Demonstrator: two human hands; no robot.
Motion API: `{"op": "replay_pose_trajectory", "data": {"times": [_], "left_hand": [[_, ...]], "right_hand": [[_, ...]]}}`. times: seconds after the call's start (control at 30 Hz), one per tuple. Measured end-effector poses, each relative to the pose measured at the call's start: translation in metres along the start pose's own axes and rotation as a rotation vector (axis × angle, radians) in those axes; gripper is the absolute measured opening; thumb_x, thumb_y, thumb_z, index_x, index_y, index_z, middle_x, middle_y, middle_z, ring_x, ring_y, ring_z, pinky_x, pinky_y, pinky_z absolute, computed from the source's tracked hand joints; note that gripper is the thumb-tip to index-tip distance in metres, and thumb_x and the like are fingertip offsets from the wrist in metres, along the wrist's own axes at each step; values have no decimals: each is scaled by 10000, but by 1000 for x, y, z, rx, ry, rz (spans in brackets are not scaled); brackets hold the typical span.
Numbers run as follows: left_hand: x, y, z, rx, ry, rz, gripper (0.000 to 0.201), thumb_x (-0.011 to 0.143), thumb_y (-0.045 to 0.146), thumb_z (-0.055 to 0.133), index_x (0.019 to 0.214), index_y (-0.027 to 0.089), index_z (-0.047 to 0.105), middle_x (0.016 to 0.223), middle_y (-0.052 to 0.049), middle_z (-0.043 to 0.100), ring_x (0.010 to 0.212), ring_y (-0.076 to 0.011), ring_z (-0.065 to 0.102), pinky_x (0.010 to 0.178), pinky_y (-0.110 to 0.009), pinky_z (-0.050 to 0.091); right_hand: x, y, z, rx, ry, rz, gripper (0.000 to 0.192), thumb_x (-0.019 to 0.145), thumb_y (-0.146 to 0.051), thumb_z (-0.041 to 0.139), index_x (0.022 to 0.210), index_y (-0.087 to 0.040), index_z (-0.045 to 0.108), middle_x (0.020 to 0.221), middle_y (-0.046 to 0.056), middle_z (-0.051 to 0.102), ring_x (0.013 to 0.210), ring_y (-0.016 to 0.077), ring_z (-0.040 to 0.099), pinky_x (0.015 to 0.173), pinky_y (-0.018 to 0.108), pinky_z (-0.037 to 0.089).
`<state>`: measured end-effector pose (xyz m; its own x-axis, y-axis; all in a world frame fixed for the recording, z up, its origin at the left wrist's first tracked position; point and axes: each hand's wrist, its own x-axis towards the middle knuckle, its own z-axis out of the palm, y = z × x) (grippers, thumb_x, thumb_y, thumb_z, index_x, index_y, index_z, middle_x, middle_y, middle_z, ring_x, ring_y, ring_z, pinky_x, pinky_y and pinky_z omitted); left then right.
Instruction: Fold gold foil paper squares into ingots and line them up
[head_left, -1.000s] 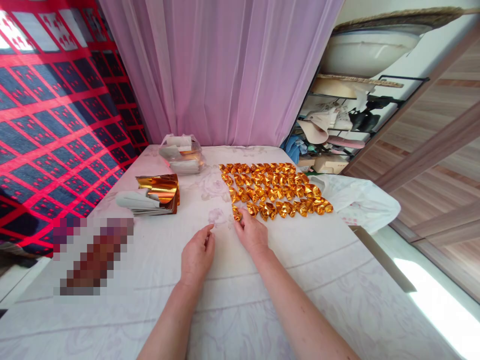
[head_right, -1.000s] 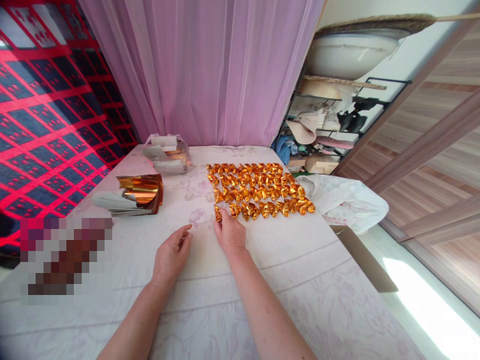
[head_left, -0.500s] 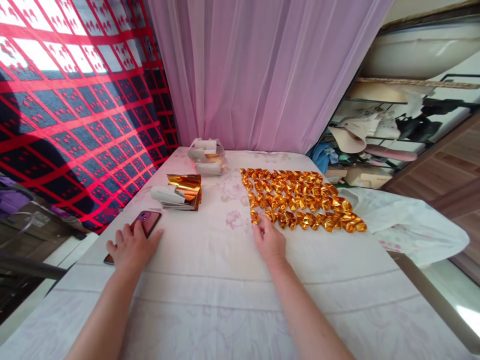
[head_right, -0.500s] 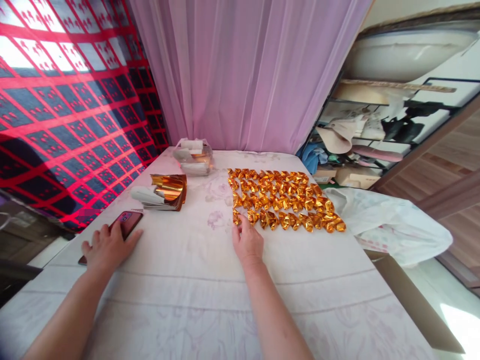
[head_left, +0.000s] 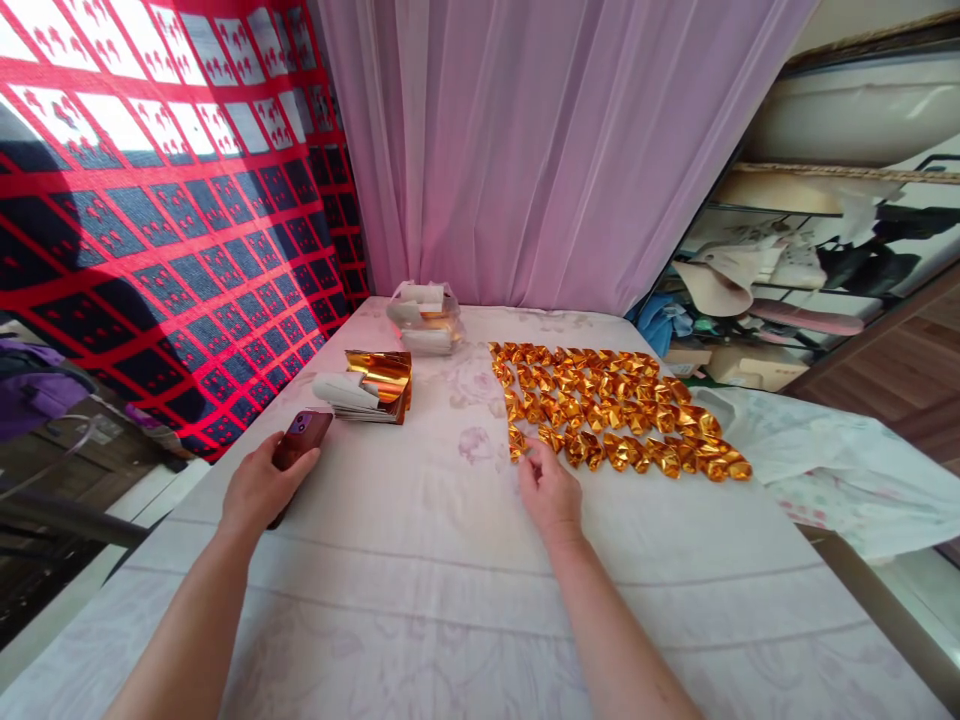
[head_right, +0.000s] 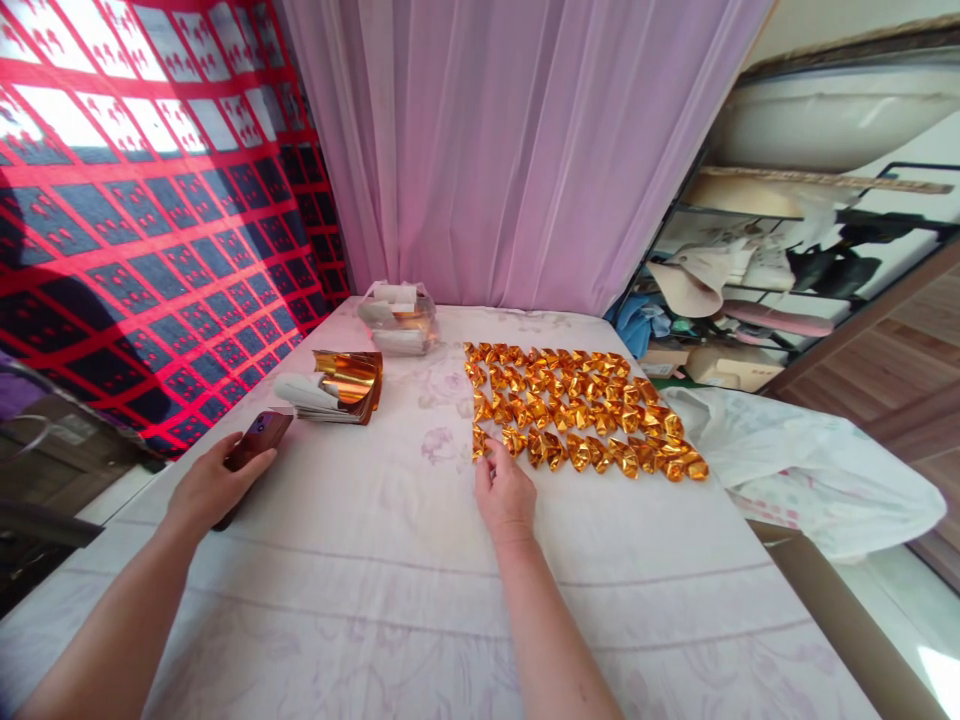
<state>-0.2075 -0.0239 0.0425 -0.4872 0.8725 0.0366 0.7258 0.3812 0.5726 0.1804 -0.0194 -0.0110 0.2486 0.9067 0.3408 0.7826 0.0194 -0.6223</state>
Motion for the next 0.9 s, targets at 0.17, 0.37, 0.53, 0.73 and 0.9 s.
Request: {"op": "replay_pose_trajectory", "data": {"times": [0.17, 0.37, 0.53, 0.73, 0.9], "left_hand": [[-11, 11, -18, -919, -261, -337, 374, 867, 395, 580, 1131, 140, 650, 952, -99, 734, 718, -189, 696, 668, -308, 587], [-24, 13, -20, -1379, -339, -449, 438, 980, 383, 386, 1259, 127, 606, 987, -134, 761, 824, -245, 744, 728, -417, 630], [-24, 1, -13, -1453, -374, -368, 558, 977, 451, 348, 1389, 114, 517, 993, -166, 759, 896, -310, 741, 767, -489, 620], [-24, -4, -11, -1428, -421, -314, 603, 957, 495, 389, 1418, 120, 495, 1091, -194, 735, 918, -317, 737, 779, -497, 615], [-23, -4, -13, -1358, -433, -336, 602, 963, 502, 380, 1380, 93, 526, 1054, -182, 745, 923, -318, 732, 783, -469, 612]], "right_hand": [[0, 3, 2, 3, 18, 0, 357, 850, -331, 473, 1132, -215, 659, 790, 2, 720, 677, 168, 622, 649, 262, 430], [0, 7, 4, 8, 15, -10, 362, 845, -342, 473, 1126, -216, 662, 796, 5, 723, 664, 168, 623, 630, 264, 420], [0, 9, 5, 1, 23, 0, 353, 836, -347, 489, 1119, -231, 666, 797, 4, 731, 674, 176, 628, 631, 270, 421], [1, 13, 6, -11, 26, 1, 359, 837, -353, 486, 1122, -237, 671, 818, 13, 739, 688, 184, 640, 634, 275, 431], [3, 20, 7, -1, -9, -22, 372, 840, -379, 501, 1141, -242, 671, 834, 21, 743, 704, 186, 647, 632, 268, 444]]}}
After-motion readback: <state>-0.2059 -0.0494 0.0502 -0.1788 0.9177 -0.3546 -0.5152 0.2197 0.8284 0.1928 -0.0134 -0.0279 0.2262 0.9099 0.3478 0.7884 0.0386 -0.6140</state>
